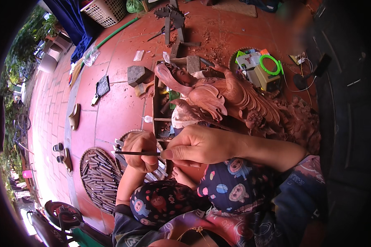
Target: The person carves a wooden statue using a chisel and a smaller carving tool. They repeatedly scrape and shape the surface of the statue, occasionally switching tools and inspecting the work.
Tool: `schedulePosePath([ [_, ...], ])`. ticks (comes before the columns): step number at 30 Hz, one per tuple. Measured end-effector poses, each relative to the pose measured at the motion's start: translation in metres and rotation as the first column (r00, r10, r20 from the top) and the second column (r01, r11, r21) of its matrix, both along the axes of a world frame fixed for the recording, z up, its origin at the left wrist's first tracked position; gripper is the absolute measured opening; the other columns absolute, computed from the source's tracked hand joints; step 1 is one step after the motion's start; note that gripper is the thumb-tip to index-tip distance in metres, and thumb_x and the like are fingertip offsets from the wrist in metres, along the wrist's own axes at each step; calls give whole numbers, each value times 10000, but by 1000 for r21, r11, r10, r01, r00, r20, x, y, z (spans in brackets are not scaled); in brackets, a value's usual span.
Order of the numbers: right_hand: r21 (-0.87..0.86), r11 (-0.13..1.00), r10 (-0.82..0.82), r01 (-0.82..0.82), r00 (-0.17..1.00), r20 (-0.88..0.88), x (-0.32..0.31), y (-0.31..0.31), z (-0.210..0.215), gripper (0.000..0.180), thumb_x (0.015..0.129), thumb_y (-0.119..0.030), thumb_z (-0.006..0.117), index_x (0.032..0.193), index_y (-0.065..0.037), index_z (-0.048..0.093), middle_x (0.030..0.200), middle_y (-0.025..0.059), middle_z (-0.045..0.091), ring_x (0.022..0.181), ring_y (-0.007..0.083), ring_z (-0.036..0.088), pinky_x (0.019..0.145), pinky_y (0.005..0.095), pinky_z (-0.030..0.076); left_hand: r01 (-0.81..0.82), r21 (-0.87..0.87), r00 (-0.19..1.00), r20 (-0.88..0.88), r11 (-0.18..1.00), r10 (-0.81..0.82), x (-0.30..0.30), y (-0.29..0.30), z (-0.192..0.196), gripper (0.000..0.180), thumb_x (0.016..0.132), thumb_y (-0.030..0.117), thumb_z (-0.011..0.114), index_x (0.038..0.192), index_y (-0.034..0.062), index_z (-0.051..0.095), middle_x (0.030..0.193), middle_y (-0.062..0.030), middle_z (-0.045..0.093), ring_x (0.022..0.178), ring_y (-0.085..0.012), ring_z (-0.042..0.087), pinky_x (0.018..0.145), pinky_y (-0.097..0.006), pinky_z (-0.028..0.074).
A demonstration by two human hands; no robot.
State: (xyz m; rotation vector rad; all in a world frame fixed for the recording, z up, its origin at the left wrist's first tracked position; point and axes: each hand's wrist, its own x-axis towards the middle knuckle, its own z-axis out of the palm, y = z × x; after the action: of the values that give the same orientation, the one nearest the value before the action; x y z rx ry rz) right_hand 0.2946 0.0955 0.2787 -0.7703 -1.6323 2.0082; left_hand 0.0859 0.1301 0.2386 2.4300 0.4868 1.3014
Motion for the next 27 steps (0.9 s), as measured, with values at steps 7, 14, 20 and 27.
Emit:
schedulePosePath([
  [7,-126,989,66,-78,993,-93,-2,2,-2,431,1022,-347,458,722,-49,541,609,-25,495,526,51,464,480,222,373,51,38,996,76,998,-54,-1,3,-1,408,872,383,648,682,54,501,558,-42,440,434,-216,505,404,-323,377],
  [14,-178,978,93,-110,990,-104,-3,3,0,443,1017,-369,464,719,-52,552,595,-22,496,507,38,444,440,213,337,46,69,996,73,997,-51,0,3,0,451,1005,371,424,669,69,436,527,-36,453,419,-185,481,466,-288,364],
  [20,-184,972,127,-148,985,-120,-3,4,-3,454,1017,-380,458,714,-55,550,587,-21,494,494,34,432,433,210,329,36,99,997,60,994,-42,-1,2,3,426,1001,348,435,675,75,438,528,-36,444,419,-186,477,467,-295,369],
  [27,-204,967,131,-150,986,-106,-2,5,-2,463,1017,-386,456,710,-53,552,588,-22,498,488,32,431,423,210,323,14,151,1000,25,988,-18,-3,1,5,396,870,381,645,667,78,493,557,-30,435,439,-201,501,424,-299,359],
])
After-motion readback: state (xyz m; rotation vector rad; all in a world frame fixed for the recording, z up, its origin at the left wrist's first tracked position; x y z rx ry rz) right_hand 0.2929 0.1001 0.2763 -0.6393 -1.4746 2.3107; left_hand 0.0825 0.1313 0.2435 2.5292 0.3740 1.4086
